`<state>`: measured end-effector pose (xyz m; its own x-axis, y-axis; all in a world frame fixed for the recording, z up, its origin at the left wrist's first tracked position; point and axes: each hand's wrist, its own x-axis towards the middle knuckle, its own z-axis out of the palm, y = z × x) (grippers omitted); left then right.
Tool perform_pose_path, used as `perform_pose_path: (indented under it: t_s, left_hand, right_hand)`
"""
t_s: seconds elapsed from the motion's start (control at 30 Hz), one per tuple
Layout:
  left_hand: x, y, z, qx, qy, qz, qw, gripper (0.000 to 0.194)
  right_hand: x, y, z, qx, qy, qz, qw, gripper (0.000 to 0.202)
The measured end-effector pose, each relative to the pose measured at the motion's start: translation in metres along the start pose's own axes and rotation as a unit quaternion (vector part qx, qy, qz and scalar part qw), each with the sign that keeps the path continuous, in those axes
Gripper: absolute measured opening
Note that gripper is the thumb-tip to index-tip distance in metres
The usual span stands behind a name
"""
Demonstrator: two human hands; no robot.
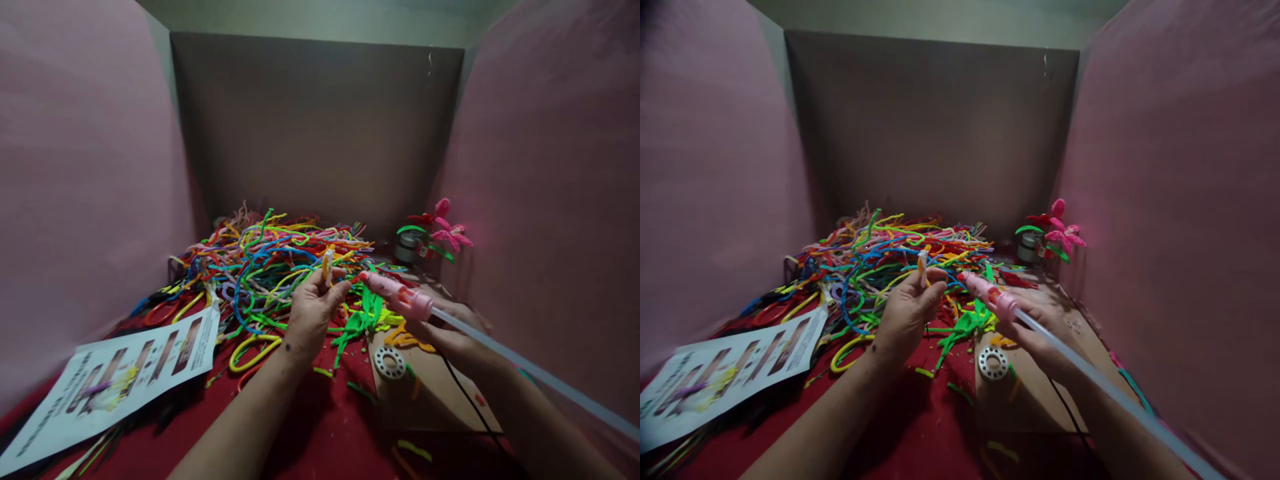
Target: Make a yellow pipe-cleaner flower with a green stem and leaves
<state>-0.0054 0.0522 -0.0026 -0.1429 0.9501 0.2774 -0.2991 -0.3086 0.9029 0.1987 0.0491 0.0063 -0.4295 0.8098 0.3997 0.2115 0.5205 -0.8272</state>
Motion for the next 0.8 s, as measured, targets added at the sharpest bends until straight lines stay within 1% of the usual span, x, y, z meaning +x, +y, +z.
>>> perform_pose_path:
  t_s: [0.1, 0.17, 0.27, 0.33, 0.43, 0.5, 0.57, 0.6, 0.63, 0.67, 0.73, 0.77, 0.8]
  left_hand:
    - [-0.005, -0.001, 0.004, 0.06, -0.024, 0.01, 0.998, 0.024]
    - [-0.007, 0.001, 0.005, 0.084, -0.024, 0.02, 0.996, 0.02]
    - [-0.008, 0.005, 0.005, 0.11, -0.007, 0.037, 0.993, 0.015]
    - [-0.01, 0.007, 0.007, 0.13, -0.011, 0.038, 0.991, 0.016]
    - [-0.013, 0.009, 0.01, 0.151, -0.028, 0.03, 0.988, 0.019]
    - [-0.015, 0.013, 0.011, 0.132, -0.038, 0.014, 0.99, 0.021]
    - [-0.019, 0.021, 0.008, 0.078, -0.056, -0.016, 0.995, 0.021]
    - [-0.024, 0.027, 0.004, 0.046, -0.064, -0.034, 0.996, 0.02]
    - [-0.029, 0.034, -0.003, 0.045, -0.077, -0.057, 0.994, 0.019]
    - [-0.037, 0.041, -0.013, 0.068, -0.083, -0.081, 0.991, 0.018]
    - [-0.06, 0.054, -0.04, 0.15, -0.087, -0.142, 0.975, 0.016]
    - [-0.075, 0.06, -0.058, 0.184, -0.074, -0.16, 0.967, 0.015]
    - [-0.091, 0.064, -0.077, 0.202, -0.046, -0.156, 0.966, 0.014]
  right_hand:
    - [-0.004, -0.014, 0.008, -0.022, -0.04, -0.01, 0.999, 0.037]
    - [-0.006, -0.016, 0.011, -0.032, -0.051, -0.028, 0.998, 0.039]
    - [-0.009, -0.012, 0.012, -0.051, -0.041, -0.059, 0.996, 0.04]
    - [-0.013, -0.009, 0.011, -0.067, -0.025, -0.067, 0.995, 0.039]
    - [-0.021, -0.011, 0.009, -0.092, -0.005, -0.046, 0.995, 0.038]
    - [-0.024, -0.017, 0.009, -0.089, -0.011, -0.025, 0.996, 0.039]
    - [-0.027, -0.025, 0.009, -0.061, -0.024, -0.017, 0.998, 0.038]
    - [-0.028, -0.028, 0.008, -0.041, -0.03, -0.018, 0.999, 0.038]
    - [-0.029, -0.03, 0.008, -0.02, -0.035, -0.018, 0.999, 0.038]
    - [-0.03, -0.031, 0.007, 0.0, -0.036, -0.018, 0.999, 0.039]
    - [-0.033, -0.029, 0.003, 0.029, -0.032, -0.009, 0.999, 0.041]
    - [-0.034, -0.027, 0.002, 0.04, -0.027, -0.002, 0.999, 0.042]
    - [-0.035, -0.024, 0.0, 0.051, -0.016, 0.006, 0.999, 0.042]
